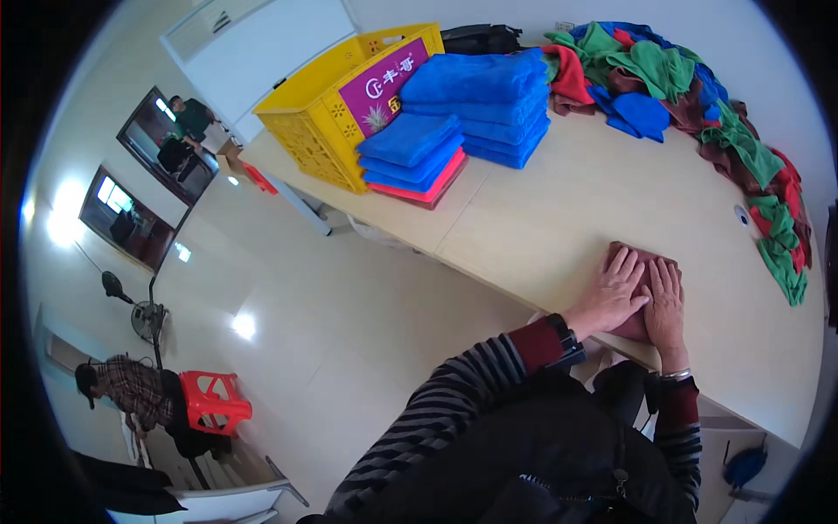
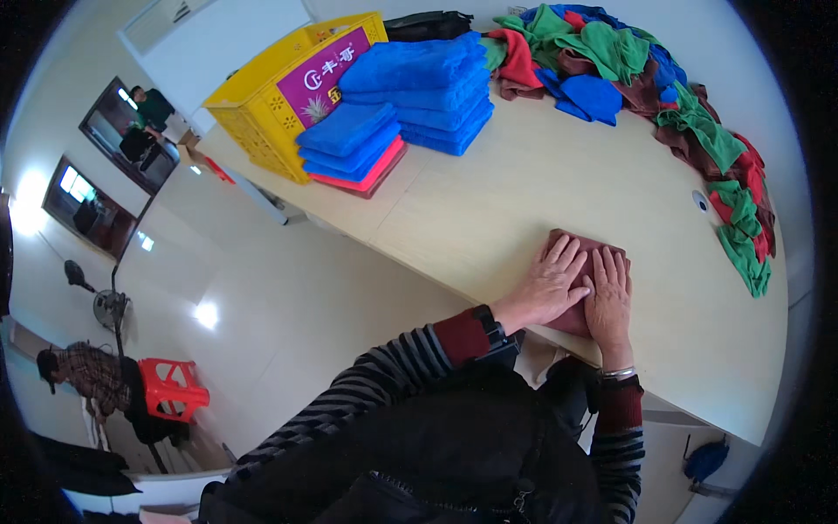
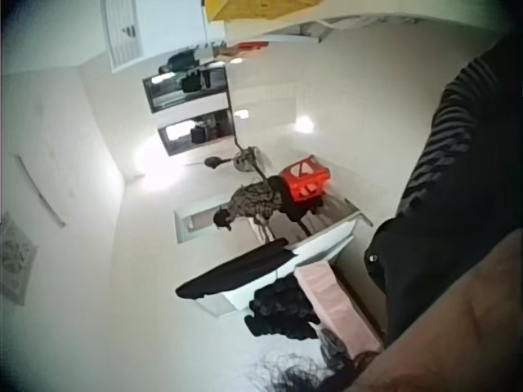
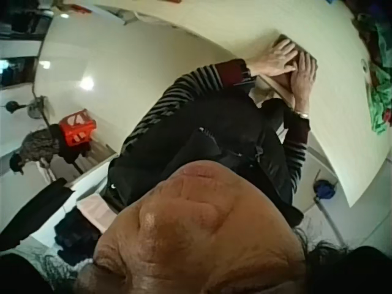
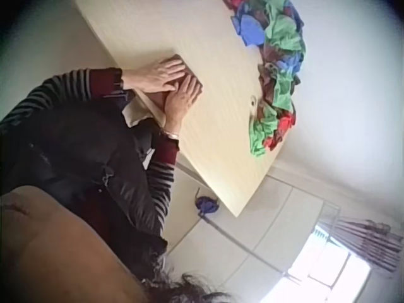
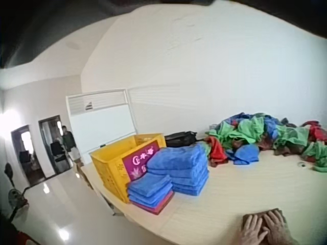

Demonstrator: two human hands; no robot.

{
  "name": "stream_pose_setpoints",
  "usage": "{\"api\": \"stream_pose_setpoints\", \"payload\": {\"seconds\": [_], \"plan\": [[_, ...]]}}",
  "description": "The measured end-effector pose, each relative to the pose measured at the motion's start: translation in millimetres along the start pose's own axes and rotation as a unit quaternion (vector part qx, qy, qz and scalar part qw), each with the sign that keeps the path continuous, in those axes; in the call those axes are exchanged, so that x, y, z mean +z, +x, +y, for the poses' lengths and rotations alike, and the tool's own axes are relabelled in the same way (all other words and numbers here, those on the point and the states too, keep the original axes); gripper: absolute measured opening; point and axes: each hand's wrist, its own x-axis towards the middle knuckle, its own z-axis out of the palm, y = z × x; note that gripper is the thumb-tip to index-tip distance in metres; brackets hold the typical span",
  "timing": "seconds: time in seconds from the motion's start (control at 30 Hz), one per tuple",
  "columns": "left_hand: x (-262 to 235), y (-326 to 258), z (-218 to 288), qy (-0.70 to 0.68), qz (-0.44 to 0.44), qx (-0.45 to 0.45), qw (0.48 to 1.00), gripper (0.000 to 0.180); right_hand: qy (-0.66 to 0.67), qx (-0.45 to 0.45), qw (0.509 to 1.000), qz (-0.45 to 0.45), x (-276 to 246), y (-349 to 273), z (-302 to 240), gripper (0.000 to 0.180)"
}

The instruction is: Folding various colored cloths and stacking them on a workspace table.

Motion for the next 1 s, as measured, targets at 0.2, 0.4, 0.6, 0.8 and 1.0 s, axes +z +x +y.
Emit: {"api": "stream_pose_setpoints", "payload": {"seconds": [0.2, 0.4, 0.6, 0.8, 1.0], "plan": [[6, -7, 3, 0.021, 0.004, -0.015, 1.000, 0.072, 0.025, 0.026, 0.999, -0.033, -10, -11, -1, 0.053], [5, -22, 5, 0.024, 0.017, -0.014, 0.999, 0.075, 0.034, 0.002, 0.998, -0.057, -10, -18, 3, 0.054], [3, -27, 7, 0.003, 0.007, -0.011, 1.000, 0.075, 0.032, 0.002, 0.998, -0.059, -8, -15, 2, 0.054], [4, -26, 6, -0.011, 0.003, -0.022, 1.000, 0.075, 0.030, 0.004, 0.998, -0.061, -4, -16, 7, 0.055], [4, -26, 3, 0.001, 0.017, -0.024, 1.000, 0.076, 0.033, -0.008, 0.998, -0.053, -4, -14, 9, 0.055]]}}
